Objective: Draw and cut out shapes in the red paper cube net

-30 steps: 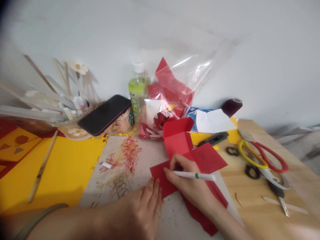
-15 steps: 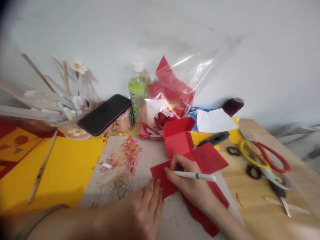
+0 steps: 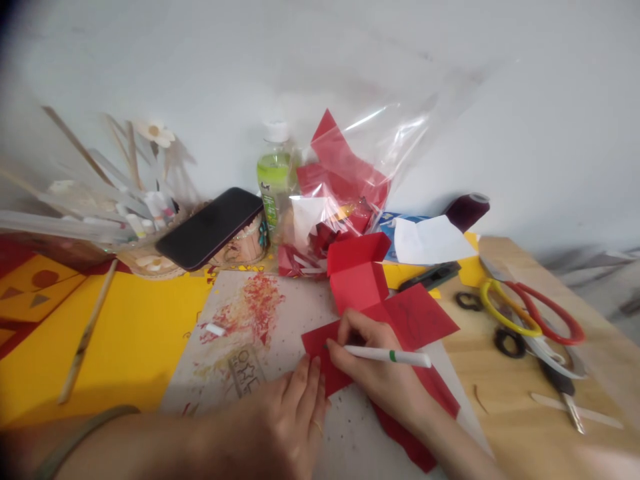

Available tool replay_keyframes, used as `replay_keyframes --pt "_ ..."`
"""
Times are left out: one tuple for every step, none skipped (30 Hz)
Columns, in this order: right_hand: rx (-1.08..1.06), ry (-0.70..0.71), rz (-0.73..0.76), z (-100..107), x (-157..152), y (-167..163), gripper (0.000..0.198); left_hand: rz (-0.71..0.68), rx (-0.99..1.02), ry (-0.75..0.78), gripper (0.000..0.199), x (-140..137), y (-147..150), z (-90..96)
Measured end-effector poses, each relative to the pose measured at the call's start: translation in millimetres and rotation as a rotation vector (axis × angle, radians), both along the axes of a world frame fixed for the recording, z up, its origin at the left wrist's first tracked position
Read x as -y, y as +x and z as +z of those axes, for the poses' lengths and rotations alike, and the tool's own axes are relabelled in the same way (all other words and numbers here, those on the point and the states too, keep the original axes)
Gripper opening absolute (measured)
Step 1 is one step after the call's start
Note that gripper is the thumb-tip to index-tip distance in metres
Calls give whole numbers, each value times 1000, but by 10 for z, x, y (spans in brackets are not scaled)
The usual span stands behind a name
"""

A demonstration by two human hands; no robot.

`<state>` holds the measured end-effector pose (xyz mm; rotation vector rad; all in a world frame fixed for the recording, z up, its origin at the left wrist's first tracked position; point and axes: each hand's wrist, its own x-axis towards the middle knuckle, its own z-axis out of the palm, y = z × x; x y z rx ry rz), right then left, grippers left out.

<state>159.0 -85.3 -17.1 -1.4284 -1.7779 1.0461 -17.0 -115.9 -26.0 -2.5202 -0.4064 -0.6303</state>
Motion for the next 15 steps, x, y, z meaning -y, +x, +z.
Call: replay_keyframes --pt "0 -4 1 -7 -2 1 26 5 23 3 24 4 6 -10" --pt "1 -11 3 -13 -4 2 26 13 54 7 23 9 13 -21" --pt "3 -18 6 -17 -6 2 26 18 75 12 23 14 20 -33" --pt "4 -22 9 -19 -8 2 26 18 81 16 22 19 26 -46" --pt "4 -24 13 -19 -8 0 26 17 75 19 22 24 30 -58" --pt "6 -26 17 -17 -8 -3 26 16 60 21 22 28 34 -69" --pt "6 -24 21 -14 -8 -8 26 19 49 22 22 32 35 -79" --pt "5 -21 21 -10 -7 -13 26 20 49 21 22 34 35 -88" --pt "5 -19 20 -6 -5 -19 26 23 62 20 22 37 34 -96" --pt "5 -17 18 -3 -3 -24 26 27 84 19 21 38 32 -102" --pt "6 -17 16 -1 -1 -29 26 27 105 17 21 38 29 -107" --pt "9 -17 13 1 1 -33 26 26 119 16 20 38 26 -108" --pt "14 -20 12 2 3 -37 26 25 126 17 20 38 24 -108" --pt "20 -23 12 2 6 -40 26 25 124 19 20 37 21 -106" --pt "28 -23 15 1 8 -42 26 28 120 20 20 37 19 -103"
